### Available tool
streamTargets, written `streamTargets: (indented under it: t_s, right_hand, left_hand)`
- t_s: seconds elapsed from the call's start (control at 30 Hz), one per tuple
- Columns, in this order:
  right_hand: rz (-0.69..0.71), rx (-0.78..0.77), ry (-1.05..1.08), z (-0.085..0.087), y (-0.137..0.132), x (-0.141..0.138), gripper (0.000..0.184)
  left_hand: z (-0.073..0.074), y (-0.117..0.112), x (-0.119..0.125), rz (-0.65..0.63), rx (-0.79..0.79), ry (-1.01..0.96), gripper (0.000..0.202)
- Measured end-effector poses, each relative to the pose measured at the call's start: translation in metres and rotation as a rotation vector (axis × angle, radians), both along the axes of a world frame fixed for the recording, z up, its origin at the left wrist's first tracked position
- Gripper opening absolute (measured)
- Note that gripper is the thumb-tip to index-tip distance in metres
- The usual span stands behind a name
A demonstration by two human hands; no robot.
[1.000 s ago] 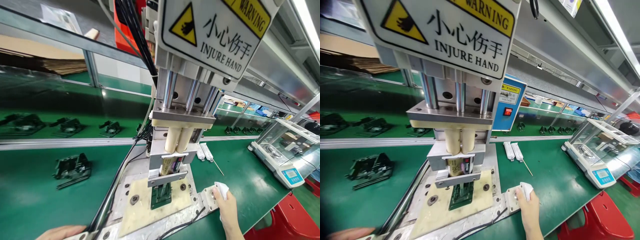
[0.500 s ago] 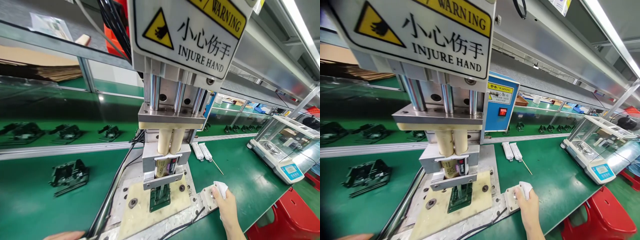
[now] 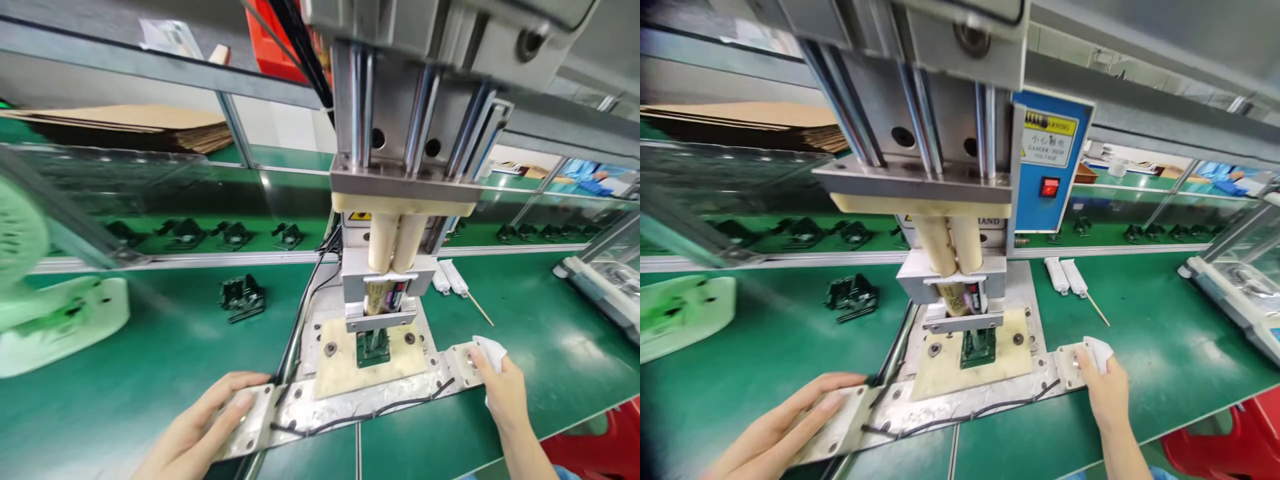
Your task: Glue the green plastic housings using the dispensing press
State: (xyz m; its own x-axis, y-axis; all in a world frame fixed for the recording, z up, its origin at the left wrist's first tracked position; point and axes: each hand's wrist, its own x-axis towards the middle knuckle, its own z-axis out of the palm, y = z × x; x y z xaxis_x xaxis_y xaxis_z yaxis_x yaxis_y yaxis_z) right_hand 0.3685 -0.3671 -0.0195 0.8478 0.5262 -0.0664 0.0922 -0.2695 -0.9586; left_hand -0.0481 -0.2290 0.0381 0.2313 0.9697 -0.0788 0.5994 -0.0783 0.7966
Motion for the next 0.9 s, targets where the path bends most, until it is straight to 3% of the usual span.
streamTargets:
  t_s: [0.13, 0.27, 0.9]
  right_hand:
    - [-0.036, -0.066, -0.006, 0.005, -0.005, 0.000, 0.066]
    - [-0.090, -0.102, -0.074, 0.008, -0.008, -0.001, 0.064]
    - [-0.080, -0.025, -0.091, 0.006, -0.008, -0.002, 0.060]
  left_hand:
    - [0.009, -0.006, 0.004, -0.016, -0.061, -0.049, 0.056]
    - [0.008, -0.009, 0.005, -0.029, -0.076, -0.061, 0.051]
    - [0.014, -0.017, 0.012, 0.078, -0.214, -0.146, 0.050]
